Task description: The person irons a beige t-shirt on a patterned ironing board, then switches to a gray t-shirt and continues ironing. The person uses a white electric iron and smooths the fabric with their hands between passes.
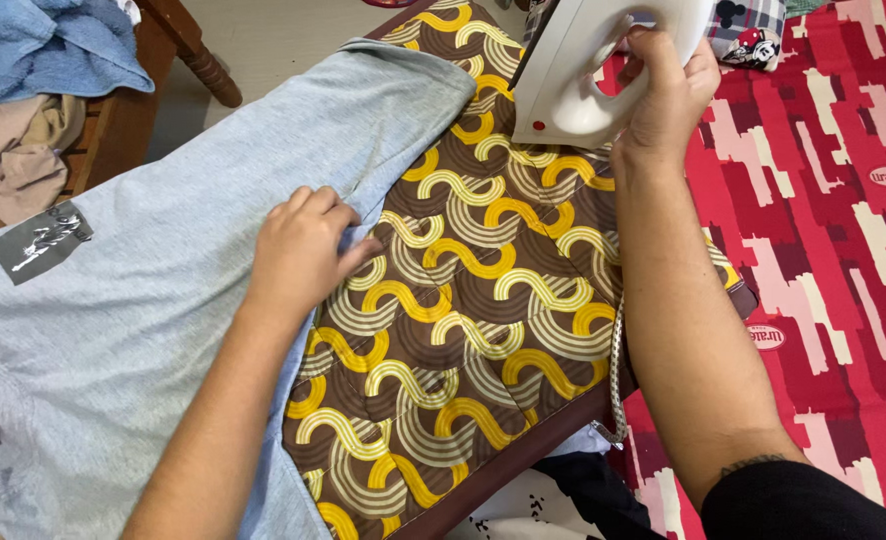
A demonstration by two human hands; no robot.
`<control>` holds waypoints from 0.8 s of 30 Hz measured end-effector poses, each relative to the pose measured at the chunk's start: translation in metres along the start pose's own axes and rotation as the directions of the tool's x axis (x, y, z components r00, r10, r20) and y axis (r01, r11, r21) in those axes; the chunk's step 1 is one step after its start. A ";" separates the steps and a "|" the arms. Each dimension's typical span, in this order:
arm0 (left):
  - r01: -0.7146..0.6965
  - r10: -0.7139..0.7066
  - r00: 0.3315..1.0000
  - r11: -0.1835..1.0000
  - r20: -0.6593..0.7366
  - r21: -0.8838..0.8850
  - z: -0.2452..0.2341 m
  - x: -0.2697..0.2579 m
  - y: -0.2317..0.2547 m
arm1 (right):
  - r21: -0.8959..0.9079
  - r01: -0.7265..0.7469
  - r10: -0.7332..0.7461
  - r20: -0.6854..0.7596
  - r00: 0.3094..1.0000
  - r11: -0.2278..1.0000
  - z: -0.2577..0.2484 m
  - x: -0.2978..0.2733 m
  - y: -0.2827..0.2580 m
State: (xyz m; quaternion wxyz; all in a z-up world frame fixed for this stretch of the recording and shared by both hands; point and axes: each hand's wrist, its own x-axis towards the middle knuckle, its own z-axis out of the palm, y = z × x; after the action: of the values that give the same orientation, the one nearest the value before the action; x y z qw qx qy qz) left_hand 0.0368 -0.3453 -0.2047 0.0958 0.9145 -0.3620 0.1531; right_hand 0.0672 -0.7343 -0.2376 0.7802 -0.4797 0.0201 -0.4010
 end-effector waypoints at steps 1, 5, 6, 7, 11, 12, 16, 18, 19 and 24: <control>-0.008 0.008 1.000 1.000 -0.001 0.002 -0.001 0.001 0.002 | -0.012 0.000 0.000 -0.006 1.000 1.000 0.000 0.000 0.000; -0.115 0.112 0.992 0.991 -0.052 -0.061 -0.006 -0.003 0.012 | -0.028 0.016 -0.017 -0.026 1.000 0.999 -0.006 0.004 0.002; -0.158 0.152 0.986 0.983 -0.075 -0.092 -0.007 -0.007 0.016 | -0.007 0.018 -0.018 -0.040 0.999 1.000 -0.008 0.005 0.003; -0.163 0.158 0.986 0.978 -0.045 -0.132 -0.006 -0.008 0.020 | 0.014 0.021 -0.020 -0.054 0.998 1.000 -0.010 0.007 0.004; -0.070 0.098 0.986 0.977 0.134 -0.200 0.002 -0.006 0.033 | 0.059 0.040 -0.034 -0.090 0.995 0.997 -0.016 0.011 0.004; -0.025 0.062 0.980 0.981 0.191 -0.193 0.005 -0.003 0.036 | 0.061 0.046 -0.040 -0.096 0.995 0.997 -0.018 0.012 0.003; 0.016 -0.019 0.996 0.999 0.092 0.035 0.019 0.011 0.045 | 0.062 0.052 -0.045 -0.114 0.993 0.997 -0.022 0.014 -0.001; 0.060 -0.075 0.992 0.988 0.099 0.145 0.031 0.022 0.048 | 0.063 0.048 -0.041 -0.112 0.993 0.997 -0.021 0.014 -0.002; 0.068 -0.082 0.995 0.978 0.062 0.199 0.037 0.028 0.049 | 0.064 0.049 -0.042 -0.110 0.993 0.997 -0.020 0.013 -0.002; 0.081 -0.013 0.983 0.924 -0.182 0.373 0.065 0.059 0.041 | 0.047 0.042 -0.037 -0.111 0.993 0.998 -0.018 0.011 -0.001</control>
State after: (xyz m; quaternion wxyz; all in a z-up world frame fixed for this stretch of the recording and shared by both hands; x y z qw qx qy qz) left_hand 0.0630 -0.4303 -0.2423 -0.0471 0.9071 -0.2935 0.2981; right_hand 0.0666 -0.7551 -0.2422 0.7813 -0.4380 0.0436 -0.4426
